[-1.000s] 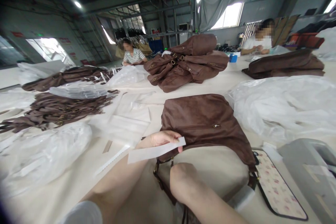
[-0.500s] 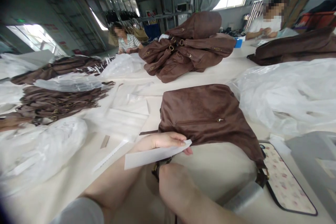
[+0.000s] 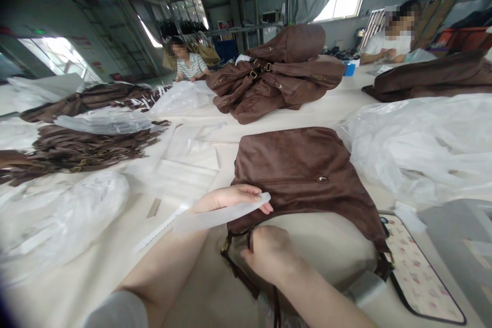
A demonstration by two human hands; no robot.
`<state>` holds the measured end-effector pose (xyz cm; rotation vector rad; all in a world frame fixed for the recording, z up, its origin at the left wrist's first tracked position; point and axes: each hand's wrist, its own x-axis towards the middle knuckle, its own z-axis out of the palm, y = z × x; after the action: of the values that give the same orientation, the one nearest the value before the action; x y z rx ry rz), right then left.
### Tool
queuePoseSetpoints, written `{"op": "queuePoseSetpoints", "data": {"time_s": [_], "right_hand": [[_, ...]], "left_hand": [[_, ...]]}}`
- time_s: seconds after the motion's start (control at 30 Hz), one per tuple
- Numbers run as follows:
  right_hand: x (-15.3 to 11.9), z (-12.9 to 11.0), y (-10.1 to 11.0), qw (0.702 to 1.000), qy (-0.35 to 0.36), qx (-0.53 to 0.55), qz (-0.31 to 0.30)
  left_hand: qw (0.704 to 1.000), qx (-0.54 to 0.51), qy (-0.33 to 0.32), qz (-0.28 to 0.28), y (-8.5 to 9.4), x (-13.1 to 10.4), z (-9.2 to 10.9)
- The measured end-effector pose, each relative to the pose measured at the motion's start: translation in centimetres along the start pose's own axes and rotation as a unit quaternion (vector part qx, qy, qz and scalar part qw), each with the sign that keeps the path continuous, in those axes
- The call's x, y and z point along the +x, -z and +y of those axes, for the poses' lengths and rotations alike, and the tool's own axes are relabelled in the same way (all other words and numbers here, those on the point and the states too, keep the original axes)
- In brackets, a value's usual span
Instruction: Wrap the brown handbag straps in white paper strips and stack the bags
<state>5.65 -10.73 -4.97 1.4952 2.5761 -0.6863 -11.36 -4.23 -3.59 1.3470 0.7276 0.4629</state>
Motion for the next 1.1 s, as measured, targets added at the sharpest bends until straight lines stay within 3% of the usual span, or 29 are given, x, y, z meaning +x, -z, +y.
{"op": "queuePoseSetpoints", "data": {"time_s": [0.17, 0.3, 0.4, 0.47, 0.53, 0.63, 0.73, 0.8, 0.97, 1.1], "right_hand": [[0.7, 1.1, 0.0, 1.000, 0.000, -0.020, -0.007], [1.4, 2.8, 0.5, 0.998, -0.032, -0.054, 0.022], [2.3, 3.7, 0.7, 0.996, -0.042, -0.066, 0.051], [2.9, 4.1, 0.9, 0.992, -0.052, -0.077, 0.090], [3.5, 4.5, 1.3, 0.985, -0.074, -0.088, 0.129], [3.9, 4.9, 1.6, 0.985, -0.100, -0.075, 0.116], [3.7, 4.9, 1.6, 0.993, -0.082, -0.050, 0.070], [3.4, 4.6, 1.5, 0.995, -0.068, -0.039, 0.061], [2.1, 3.6, 1.5, 0.999, -0.031, -0.021, 0.029], [1.2, 2.6, 2.0, 1.000, 0.013, 0.000, 0.004]], "left_hand": [[0.999, -0.031, 0.023, 0.035, -0.4, -0.1, -0.4], [0.997, -0.051, 0.028, 0.057, 0.7, 0.7, -1.1], [0.987, -0.006, -0.001, 0.162, 2.3, 1.2, -1.1], [0.964, 0.050, -0.034, 0.258, 3.2, 1.3, -0.9], [0.944, 0.091, -0.062, 0.311, 3.7, 1.3, -0.8], [0.955, 0.104, -0.065, 0.271, 2.9, 1.4, -1.0], [0.987, 0.088, -0.027, 0.129, 1.3, 1.7, -1.4], [0.993, 0.106, 0.000, 0.059, 0.5, 2.0, -1.6], [0.968, 0.235, 0.045, 0.081, 0.2, 2.6, -1.6], [0.950, 0.300, 0.023, 0.086, 0.5, 2.9, -1.9]]}}
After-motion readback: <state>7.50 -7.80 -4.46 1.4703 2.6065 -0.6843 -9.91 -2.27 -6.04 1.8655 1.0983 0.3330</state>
